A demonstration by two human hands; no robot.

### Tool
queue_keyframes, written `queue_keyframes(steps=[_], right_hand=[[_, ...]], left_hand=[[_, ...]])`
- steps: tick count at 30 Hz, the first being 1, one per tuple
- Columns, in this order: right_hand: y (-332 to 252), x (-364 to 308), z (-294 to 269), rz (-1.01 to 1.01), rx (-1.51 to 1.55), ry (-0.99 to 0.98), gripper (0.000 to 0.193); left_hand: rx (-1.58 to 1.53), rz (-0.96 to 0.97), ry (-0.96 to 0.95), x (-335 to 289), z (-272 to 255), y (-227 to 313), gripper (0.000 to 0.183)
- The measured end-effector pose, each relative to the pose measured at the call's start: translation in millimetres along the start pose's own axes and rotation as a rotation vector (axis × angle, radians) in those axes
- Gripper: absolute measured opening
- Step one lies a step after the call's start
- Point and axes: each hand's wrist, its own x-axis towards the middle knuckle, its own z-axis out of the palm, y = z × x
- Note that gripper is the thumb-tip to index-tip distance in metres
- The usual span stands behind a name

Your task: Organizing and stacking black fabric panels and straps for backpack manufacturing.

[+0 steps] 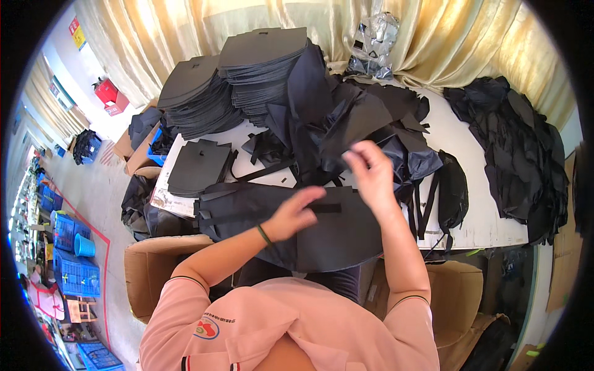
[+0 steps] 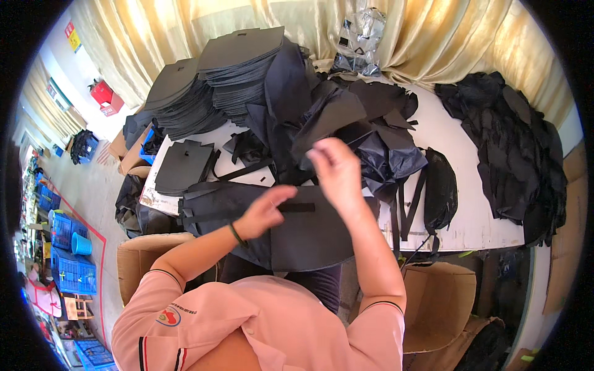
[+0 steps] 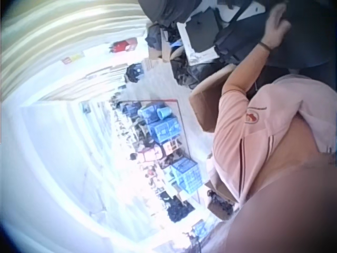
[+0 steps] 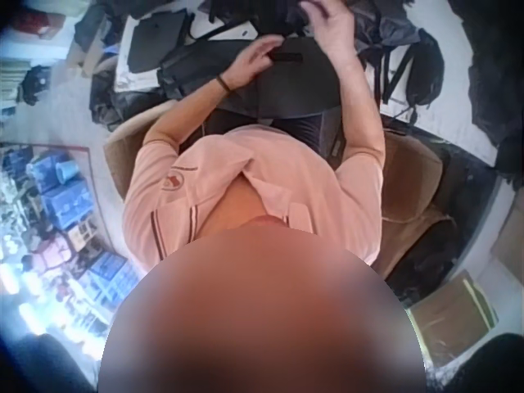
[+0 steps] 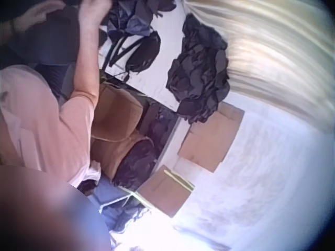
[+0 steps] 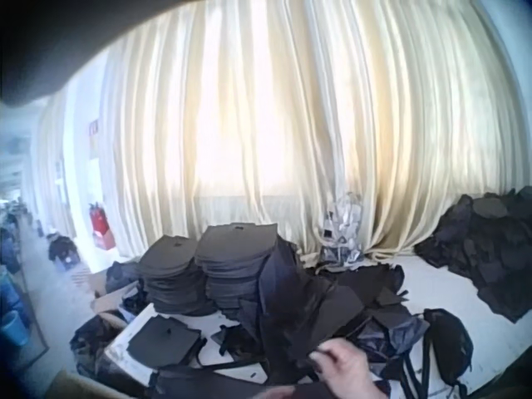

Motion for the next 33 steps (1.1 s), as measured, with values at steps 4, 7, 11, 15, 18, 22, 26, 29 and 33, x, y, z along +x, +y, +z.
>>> queue_keyframes(steps=[4,7,11,15,18,22,26,29,33], right_hand=[[-76,-28,25,-0.418,-0.153,-0.592,0.009],[-68,-74,63,-0.454,-0.041,-0.745,0.011],[-65,-92,81,-0.18,0.016,-0.986,0.013],[-62,-89,80,-0.215,-0.089,-1.082,0.019],[-59,-84,64,-0.158,0.066,-1.236,0.025],[-70,-28,18,0.036,0.429,-1.15,0.02],[-32,13,4,-0.124,-0.049,-0.357,0.058],[0,22,25,0.028,-0.01,-0.561,0.084],[22,9,48,0.22,0.06,-0.712,0.092]], left_hand=[[-0.801,-0.349,0.224,39,-42,79,0.091],[-0.73,-0.342,0.157,58,-70,79,0.079],[-0.367,-0.366,-0.147,53,-75,89,0.063],[-0.381,-0.447,-0.161,42,-69,99,0.057],[-0.41,-0.356,-0.045,36,-86,109,0.049],[-0.364,-0.271,0.067,8,-127,130,0.047],[-0.434,-0.262,0.013,0,-143,138,0.045],[-0.403,-0.217,0.024,-5,-143,148,0.045],[-0.346,-0.171,0.097,-13,-152,159,0.041]])
